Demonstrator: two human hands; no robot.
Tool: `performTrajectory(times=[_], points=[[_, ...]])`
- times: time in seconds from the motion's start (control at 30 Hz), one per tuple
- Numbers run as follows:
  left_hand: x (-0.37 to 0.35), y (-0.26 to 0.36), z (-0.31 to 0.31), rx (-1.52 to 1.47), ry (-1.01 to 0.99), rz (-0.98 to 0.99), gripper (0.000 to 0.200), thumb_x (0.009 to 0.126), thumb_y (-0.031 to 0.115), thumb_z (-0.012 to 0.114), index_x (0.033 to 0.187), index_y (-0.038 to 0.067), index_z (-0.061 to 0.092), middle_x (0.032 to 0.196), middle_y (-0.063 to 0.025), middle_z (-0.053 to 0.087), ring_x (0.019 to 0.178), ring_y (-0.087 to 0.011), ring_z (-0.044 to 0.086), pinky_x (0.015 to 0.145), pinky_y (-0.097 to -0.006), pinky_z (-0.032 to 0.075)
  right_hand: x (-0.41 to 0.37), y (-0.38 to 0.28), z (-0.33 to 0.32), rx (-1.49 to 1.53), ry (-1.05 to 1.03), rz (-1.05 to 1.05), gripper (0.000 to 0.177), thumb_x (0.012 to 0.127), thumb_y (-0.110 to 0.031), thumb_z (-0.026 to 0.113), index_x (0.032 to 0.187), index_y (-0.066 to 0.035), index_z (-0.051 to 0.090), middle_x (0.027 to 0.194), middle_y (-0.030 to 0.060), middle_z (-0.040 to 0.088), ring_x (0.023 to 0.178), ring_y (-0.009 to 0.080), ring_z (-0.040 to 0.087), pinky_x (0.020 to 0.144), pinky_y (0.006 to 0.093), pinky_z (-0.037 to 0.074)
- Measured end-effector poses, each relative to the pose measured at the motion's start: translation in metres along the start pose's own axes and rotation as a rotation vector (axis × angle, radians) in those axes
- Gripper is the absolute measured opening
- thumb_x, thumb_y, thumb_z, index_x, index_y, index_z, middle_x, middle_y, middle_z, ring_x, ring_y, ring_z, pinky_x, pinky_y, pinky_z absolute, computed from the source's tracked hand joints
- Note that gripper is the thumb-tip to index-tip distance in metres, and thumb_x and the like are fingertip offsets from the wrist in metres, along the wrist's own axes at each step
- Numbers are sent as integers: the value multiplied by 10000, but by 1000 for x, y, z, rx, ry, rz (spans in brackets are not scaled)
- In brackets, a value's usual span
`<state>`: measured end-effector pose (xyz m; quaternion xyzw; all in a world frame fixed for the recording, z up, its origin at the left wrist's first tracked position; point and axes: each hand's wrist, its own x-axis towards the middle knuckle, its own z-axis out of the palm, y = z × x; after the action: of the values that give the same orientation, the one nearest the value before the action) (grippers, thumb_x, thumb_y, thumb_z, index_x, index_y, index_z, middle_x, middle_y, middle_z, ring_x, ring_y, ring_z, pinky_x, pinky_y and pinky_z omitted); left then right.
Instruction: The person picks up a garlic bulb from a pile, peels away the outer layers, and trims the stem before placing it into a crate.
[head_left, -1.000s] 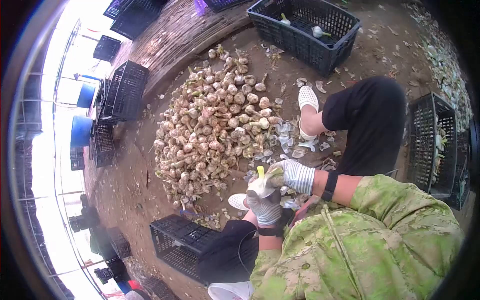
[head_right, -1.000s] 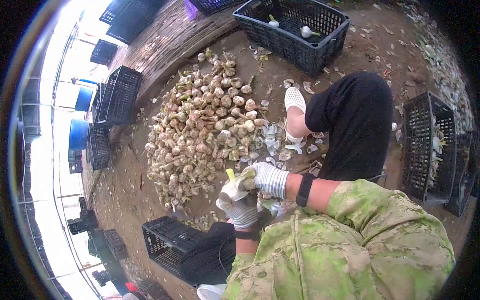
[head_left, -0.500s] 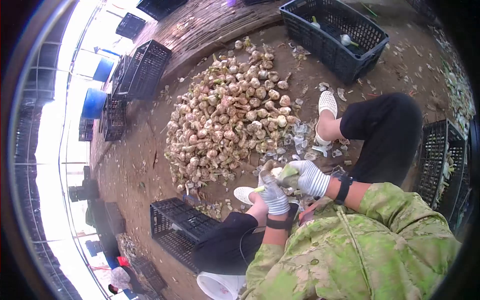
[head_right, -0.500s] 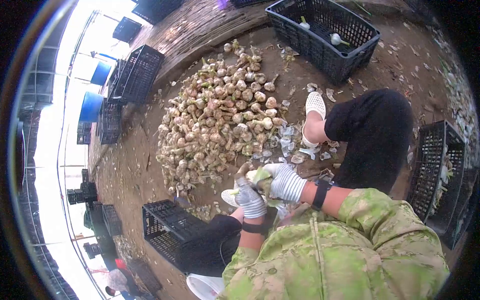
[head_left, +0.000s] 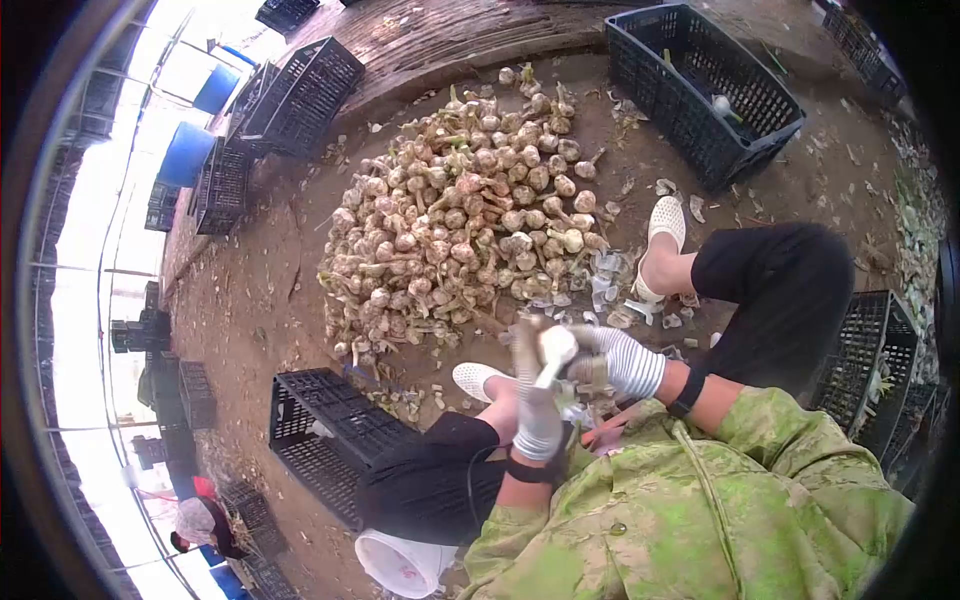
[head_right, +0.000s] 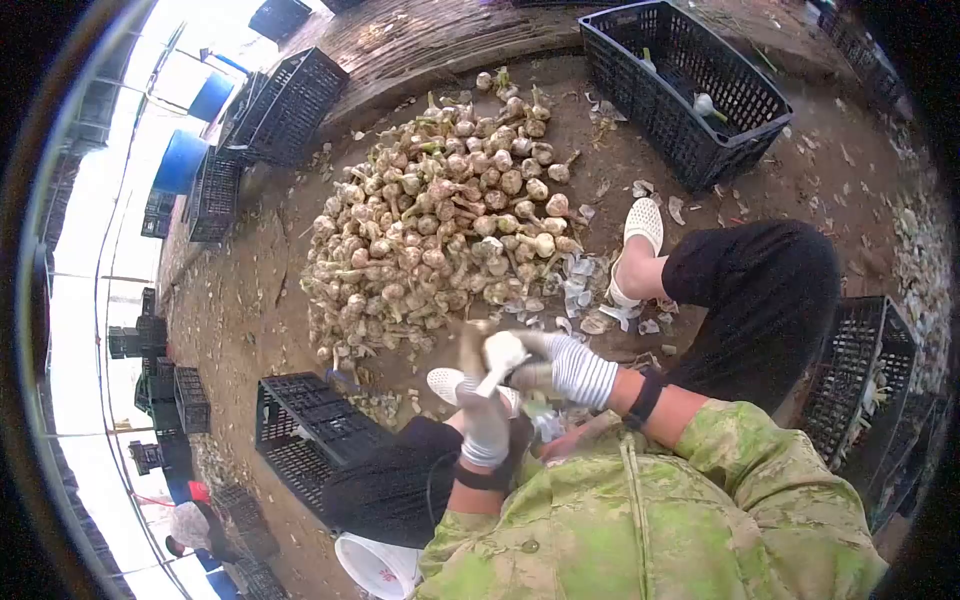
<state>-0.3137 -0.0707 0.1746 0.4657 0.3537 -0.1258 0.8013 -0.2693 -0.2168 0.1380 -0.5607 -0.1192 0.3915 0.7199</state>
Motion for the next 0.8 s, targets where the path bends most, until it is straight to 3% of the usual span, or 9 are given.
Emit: performTrajectory(times=[0.03,0.1,0.13,0.17,0.23,0.27,0.67,0.77,0.8], points=[[10,4,-35,-197,-335,-488,542,893,403,490,1318,89,368,1155,-85,505,1017,-171,519,806,-238,456,3,-4,-3,133,31,123,507,803,-166,653,1229,24,455,1069,92,592,981,142,541,848,280,450],[-6,-24,-6,77,-60,606,494,833,249,611,1263,73,443,1145,-92,511,971,-156,542,802,-263,461,4,3,-17,111,63,31,462,821,-187,647,1190,34,477,1065,85,591,966,129,545,835,268,456],[-4,-12,-13,476,64,806,377,784,140,650,1121,-4,562,1066,-121,593,951,-227,575,825,-328,457,3,6,-20,134,79,13,455,820,-187,648,1183,32,481,1061,83,591,956,127,546,829,267,457],[-4,-6,-12,465,78,804,377,784,140,650,1121,-4,562,1066,-121,593,951,-227,575,825,-328,457,3,7,-21,157,91,-8,449,819,-187,649,1176,30,484,1056,82,590,946,124,546,822,266,458],[-8,6,-7,1185,154,1043,232,753,155,661,944,22,644,863,-119,636,796,-251,604,722,-336,474,4,7,-18,24,99,-17,441,817,-193,650,1164,26,488,1051,81,590,945,126,543,824,270,454],[-3,1,-4,1185,211,1078,165,722,142,670,855,47,656,777,-121,631,753,-274,596,678,-348,463,4,7,-17,-102,122,-39,433,815,-199,651,1152,22,493,1046,81,589,945,128,540,827,274,450],[11,-16,6,1083,173,987,98,710,139,645,767,58,644,706,-117,598,658,-302,569,629,-395,447,-1,3,-39,-42,26,-69,452,794,-205,677,1149,7,494,1073,58,570,984,124,515,852,271,434],[14,-18,11,1137,236,1043,101,698,130,645,763,53,637,705,-121,595,660,-316,563,624,-408,445,-4,0,-39,28,10,-23,460,797,-220,675,1152,7,490,1081,63,567,989,130,522,863,273,432],[13,-17,11,1028,217,1045,84,698,80,638,769,35,626,695,-114,599,613,-268,572,585,-365,456,-5,0,-39,24,6,-25,460,797,-220,675,1152,7,490,1081,63,567,989,130,522,863,273,432]])
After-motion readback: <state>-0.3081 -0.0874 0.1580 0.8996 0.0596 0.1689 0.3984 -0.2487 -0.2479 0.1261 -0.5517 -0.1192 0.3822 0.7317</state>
